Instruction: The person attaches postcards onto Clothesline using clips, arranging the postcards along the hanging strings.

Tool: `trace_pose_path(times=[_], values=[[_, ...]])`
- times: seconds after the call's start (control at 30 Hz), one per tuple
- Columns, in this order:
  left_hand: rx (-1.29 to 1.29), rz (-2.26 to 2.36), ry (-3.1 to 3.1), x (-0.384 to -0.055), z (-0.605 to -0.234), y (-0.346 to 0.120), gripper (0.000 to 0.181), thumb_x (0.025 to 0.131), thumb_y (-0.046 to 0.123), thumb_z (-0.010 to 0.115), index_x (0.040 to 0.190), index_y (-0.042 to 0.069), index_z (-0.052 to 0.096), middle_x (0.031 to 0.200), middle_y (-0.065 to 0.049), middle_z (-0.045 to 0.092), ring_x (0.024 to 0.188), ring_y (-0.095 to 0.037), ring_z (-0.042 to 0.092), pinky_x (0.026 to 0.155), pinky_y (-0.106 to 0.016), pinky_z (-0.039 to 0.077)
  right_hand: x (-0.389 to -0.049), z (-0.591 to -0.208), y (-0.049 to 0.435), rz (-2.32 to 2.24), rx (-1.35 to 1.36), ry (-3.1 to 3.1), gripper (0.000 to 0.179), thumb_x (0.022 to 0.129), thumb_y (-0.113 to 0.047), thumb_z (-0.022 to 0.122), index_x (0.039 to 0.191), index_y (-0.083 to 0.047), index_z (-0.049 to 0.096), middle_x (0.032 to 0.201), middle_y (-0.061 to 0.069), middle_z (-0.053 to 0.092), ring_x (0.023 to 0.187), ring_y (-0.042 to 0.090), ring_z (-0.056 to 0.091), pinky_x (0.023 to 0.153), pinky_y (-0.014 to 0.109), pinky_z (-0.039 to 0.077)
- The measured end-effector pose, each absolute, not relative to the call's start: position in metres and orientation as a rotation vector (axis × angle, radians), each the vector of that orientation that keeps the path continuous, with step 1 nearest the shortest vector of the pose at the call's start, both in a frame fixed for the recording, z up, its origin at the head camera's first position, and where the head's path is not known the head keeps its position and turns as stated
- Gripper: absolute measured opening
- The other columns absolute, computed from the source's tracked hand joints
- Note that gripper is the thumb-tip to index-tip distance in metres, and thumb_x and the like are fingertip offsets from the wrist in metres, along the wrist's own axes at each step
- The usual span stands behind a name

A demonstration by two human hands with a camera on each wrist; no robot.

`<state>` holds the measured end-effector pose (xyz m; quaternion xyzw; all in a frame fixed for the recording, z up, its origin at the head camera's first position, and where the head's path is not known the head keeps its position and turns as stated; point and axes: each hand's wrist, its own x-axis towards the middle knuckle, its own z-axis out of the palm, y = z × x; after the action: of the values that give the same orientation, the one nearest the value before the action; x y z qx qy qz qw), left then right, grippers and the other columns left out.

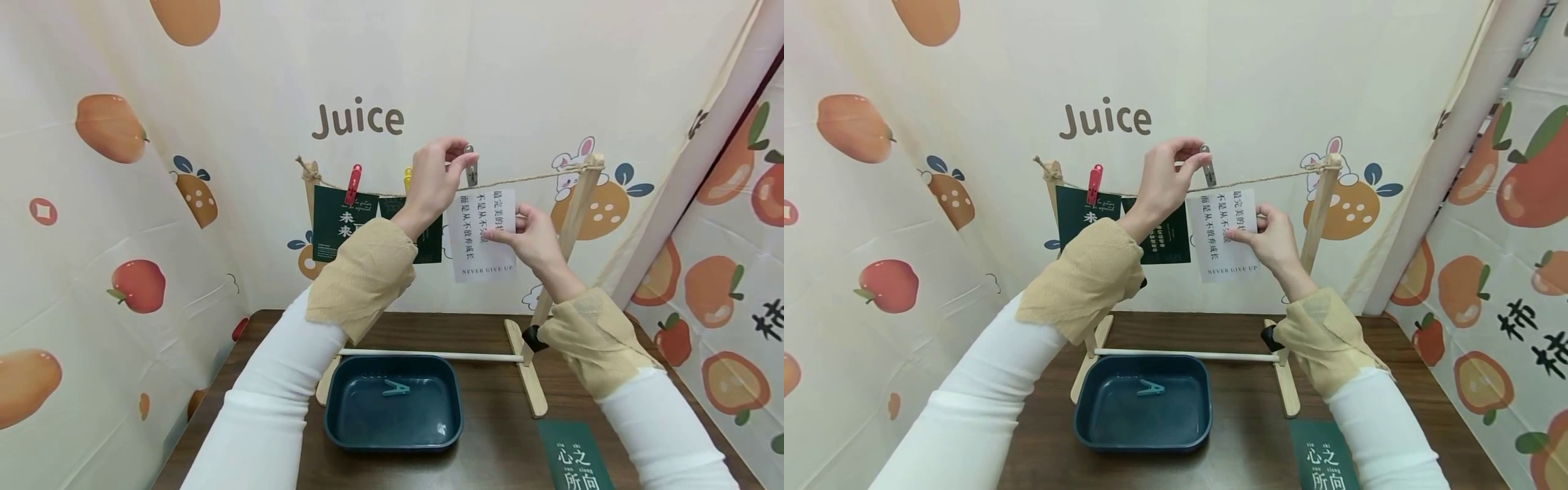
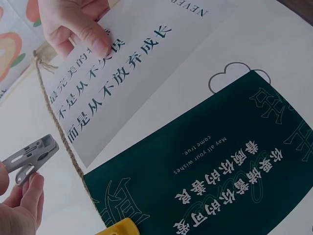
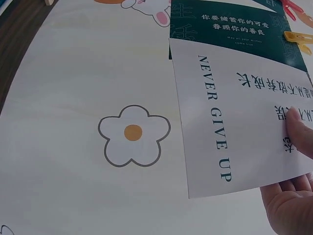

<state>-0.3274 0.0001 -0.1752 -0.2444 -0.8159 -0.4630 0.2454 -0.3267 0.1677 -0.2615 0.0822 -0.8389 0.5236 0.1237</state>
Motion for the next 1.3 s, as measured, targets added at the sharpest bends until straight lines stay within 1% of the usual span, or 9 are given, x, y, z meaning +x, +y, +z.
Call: trace_pose_path(times=[0.33,0.6,0.93,1.13,1.3], values=[[-0.654,-1.27,-2.234,-0.333,-0.174,0.005,0.019,0.086,0.013,0.057,0.1,0.0,0.061,0.091,-0.006,0.062,0.081,-0.011,0.055,0.07,-0.013,0.04,-0.331,-0.258,0.168,1.557,0.237,-2.442,0.046,0.073,-0.015,0.073,0.111,-0.003,0.051,0.098,0.015,0.063,0.069,0.007,0.062,0.059,0.022,0.048],[-0.632,-1.272,-2.227,-0.337,-0.173,0.009,0.016,0.086,0.012,0.057,0.097,0.001,0.063,0.089,-0.006,0.063,0.079,-0.011,0.056,0.069,-0.013,0.04,-0.333,-0.257,0.169,1.525,0.231,-2.454,0.045,0.073,-0.014,0.073,0.111,-0.002,0.051,0.099,0.017,0.063,0.069,0.007,0.062,0.059,0.022,0.047],[-0.605,-1.301,-2.219,-0.341,-0.173,0.011,0.013,0.085,0.011,0.058,0.09,0.001,0.065,0.084,-0.005,0.062,0.074,-0.01,0.054,0.066,-0.013,0.041,-0.335,-0.255,0.17,1.518,0.226,-2.468,0.047,0.073,-0.015,0.073,0.112,-0.002,0.051,0.101,0.018,0.062,0.073,0.009,0.062,0.06,0.022,0.047],[-0.595,-1.296,-2.219,-0.343,-0.176,0.011,0.013,0.085,0.011,0.058,0.089,0.001,0.066,0.082,-0.005,0.062,0.072,-0.011,0.054,0.065,-0.014,0.041,-0.335,-0.255,0.168,1.529,0.228,-2.465,0.046,0.073,-0.014,0.073,0.112,-0.002,0.051,0.103,0.02,0.06,0.076,0.012,0.063,0.062,0.022,0.047],[-0.604,-1.299,-2.23,-0.343,-0.179,0.011,0.013,0.086,0.011,0.058,0.089,0.001,0.066,0.082,-0.005,0.062,0.07,-0.011,0.053,0.064,-0.015,0.041,-0.335,-0.256,0.167,1.539,0.228,-2.456,0.046,0.073,-0.014,0.073,0.112,-0.002,0.051,0.102,0.019,0.061,0.078,0.012,0.063,0.063,0.022,0.047]])
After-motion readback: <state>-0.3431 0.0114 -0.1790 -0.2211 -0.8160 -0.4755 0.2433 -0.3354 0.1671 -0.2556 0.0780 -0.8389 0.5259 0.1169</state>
